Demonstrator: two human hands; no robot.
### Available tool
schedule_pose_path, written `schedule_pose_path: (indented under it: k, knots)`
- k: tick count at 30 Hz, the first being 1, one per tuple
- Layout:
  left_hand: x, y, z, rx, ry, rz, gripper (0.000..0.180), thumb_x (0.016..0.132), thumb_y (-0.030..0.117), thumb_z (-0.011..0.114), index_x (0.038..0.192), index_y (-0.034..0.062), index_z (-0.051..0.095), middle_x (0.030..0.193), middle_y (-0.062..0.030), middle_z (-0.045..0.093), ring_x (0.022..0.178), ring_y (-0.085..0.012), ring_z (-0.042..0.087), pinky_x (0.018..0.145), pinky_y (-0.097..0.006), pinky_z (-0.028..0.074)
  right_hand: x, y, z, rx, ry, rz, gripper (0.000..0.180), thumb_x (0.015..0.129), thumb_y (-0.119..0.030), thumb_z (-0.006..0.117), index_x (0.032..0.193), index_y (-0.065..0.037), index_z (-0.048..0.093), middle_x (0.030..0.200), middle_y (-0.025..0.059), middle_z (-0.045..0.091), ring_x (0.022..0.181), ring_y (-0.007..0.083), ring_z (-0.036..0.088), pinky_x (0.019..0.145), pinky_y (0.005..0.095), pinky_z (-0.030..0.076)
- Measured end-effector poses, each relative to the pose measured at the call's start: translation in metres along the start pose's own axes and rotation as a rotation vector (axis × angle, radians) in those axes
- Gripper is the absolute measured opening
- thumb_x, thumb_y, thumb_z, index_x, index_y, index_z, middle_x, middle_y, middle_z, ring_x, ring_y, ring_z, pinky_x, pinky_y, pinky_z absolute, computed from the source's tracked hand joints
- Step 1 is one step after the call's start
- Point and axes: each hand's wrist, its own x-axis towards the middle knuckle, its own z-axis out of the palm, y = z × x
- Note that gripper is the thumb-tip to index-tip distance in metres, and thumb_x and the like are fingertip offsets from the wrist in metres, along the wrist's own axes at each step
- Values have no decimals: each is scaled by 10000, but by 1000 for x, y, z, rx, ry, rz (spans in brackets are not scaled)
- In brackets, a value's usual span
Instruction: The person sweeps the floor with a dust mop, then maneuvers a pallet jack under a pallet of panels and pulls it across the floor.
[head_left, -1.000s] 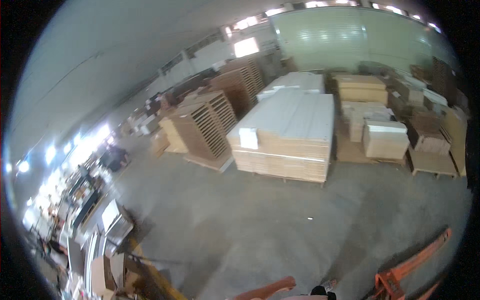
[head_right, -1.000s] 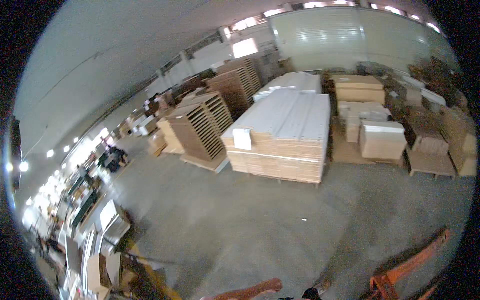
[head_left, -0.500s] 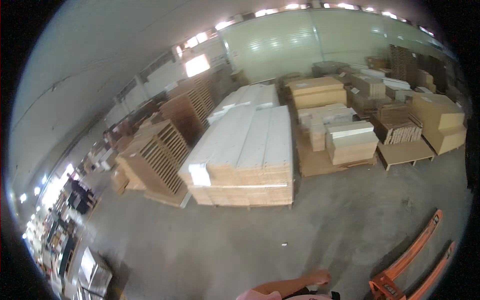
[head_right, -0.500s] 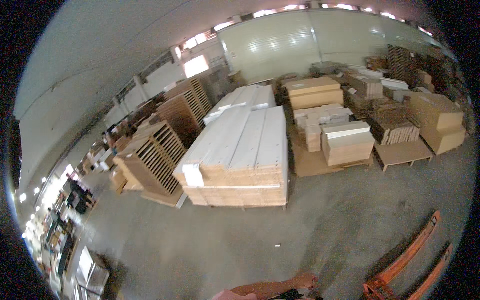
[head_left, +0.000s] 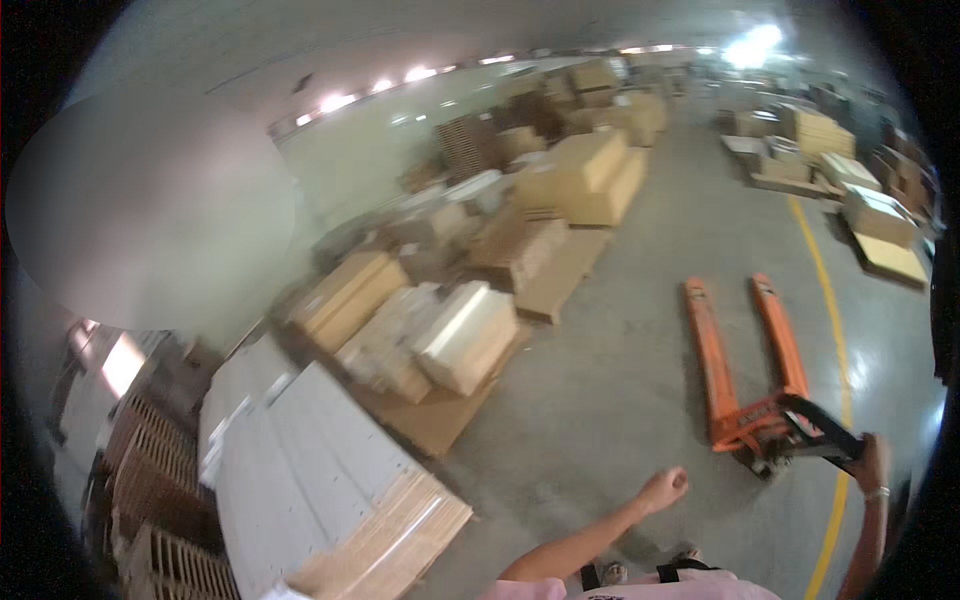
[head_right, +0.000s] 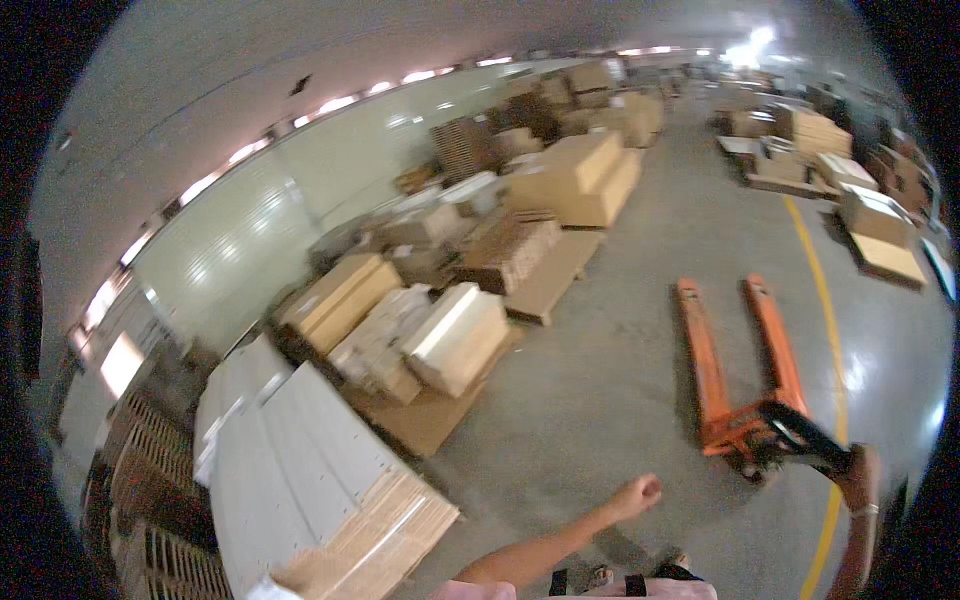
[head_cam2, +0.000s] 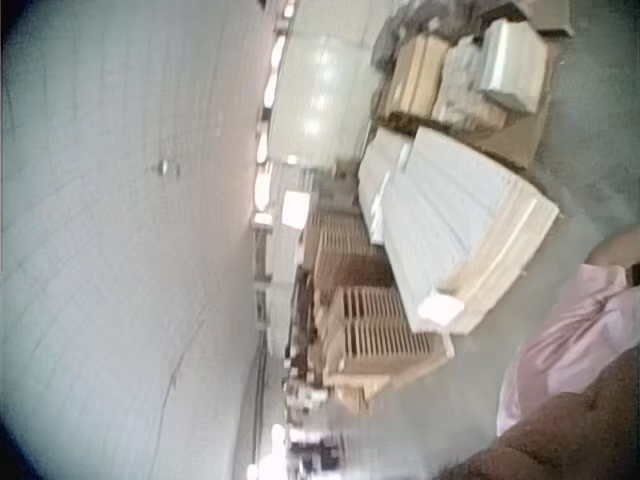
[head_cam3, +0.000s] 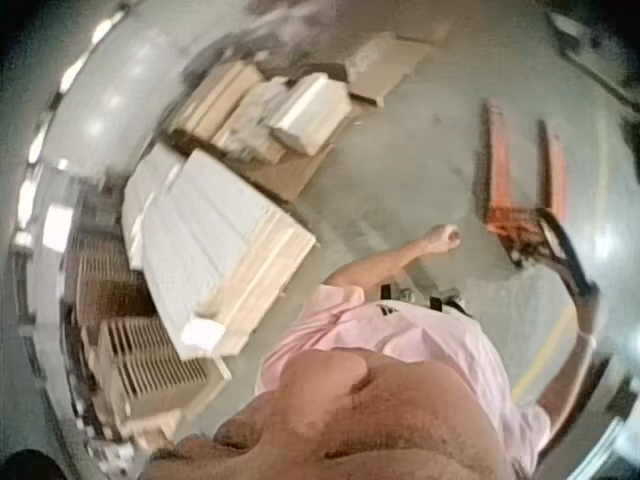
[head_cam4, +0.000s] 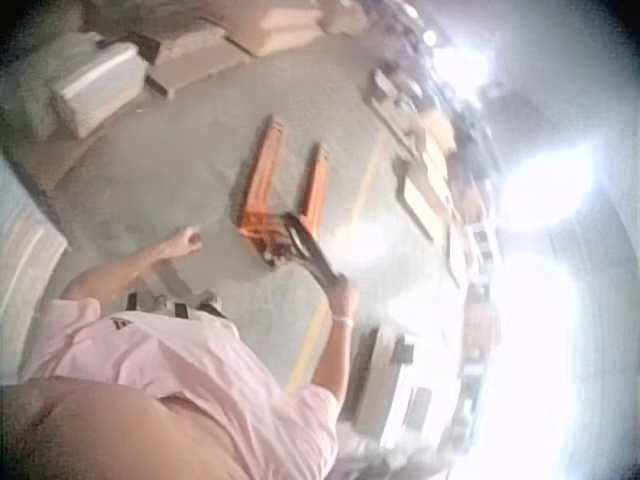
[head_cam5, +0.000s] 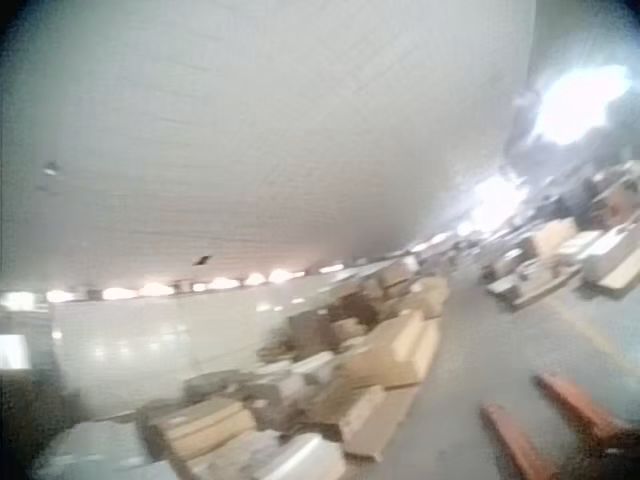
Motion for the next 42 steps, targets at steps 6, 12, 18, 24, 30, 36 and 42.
schedule_pose_path:
  k: [6, 12, 18, 24, 30, 36, 42]
  knots:
    - [-33, 81, 21, 99, 166, 224, 462, 831, 115, 584, 1256, 32, 422, 1013, -165, 620, 926, -357, 601, 818, -446, 479, -140, -63, 28, -435, -106, 52, 178, 602, -117, 684, 776, -102, 647, 739, 153, 637, 767, 358, 628, 668, 460, 491]
    - [-115, 77, 56, 547, 181, 455, 562, 730, -6, 544, 1275, 47, 421, 1257, -167, 488, 1158, -372, 453, 959, -441, 402, -256, -94, 71, -325, -239, -35, 199, 646, -143, 658, 835, -108, 607, 744, 132, 640, 748, 341, 637, 673, 452, 490]
    - [-239, 40, 126, 595, -27, 256, 564, 721, -1, 547, 1272, 31, 430, 1258, -188, 482, 1175, -364, 440, 1001, -456, 362, -358, -66, 60, -243, -269, -25, 198, 668, -139, 641, 859, -120, 588, 755, 107, 643, 779, 319, 637, 679, 439, 486]
    - [-325, 34, 158, 563, 111, 431, 561, 708, 6, 562, 1256, 31, 442, 1262, -206, 453, 1156, -365, 450, 984, -467, 366, -433, -78, 43, -198, -309, -74, 187, 697, -139, 591, 880, -103, 601, 744, 127, 643, 763, 334, 643, 656, 466, 483]
    - [-387, 30, 128, 851, 62, 482, 568, 696, 45, 623, 1247, 71, 487, 1236, -143, 474, 1162, -338, 448, 958, -459, 383, -526, -137, 39, -97, -296, -63, 209, 682, -148, 583, 886, -102, 588, 718, 144, 630, 694, 351, 634, 590, 469, 468]
    - [-461, -3, 106, 1030, -105, 477, 201, 715, 113, 626, 907, 96, 569, 953, -81, 608, 1024, -273, 546, 999, -516, 325, -627, -205, 19, -136, -299, -26, 208, 690, -166, 606, 886, -100, 588, 728, 133, 632, 698, 333, 642, 588, 459, 478]
    - [-560, -30, 71, 932, -13, 605, 72, 714, 111, 612, 769, 105, 566, 795, -74, 609, 889, -272, 586, 997, -506, 342, -720, -268, 8, -84, -384, -5, 233, 706, -173, 605, 931, -112, 587, 718, 123, 626, 695, 323, 636, 593, 455, 483]
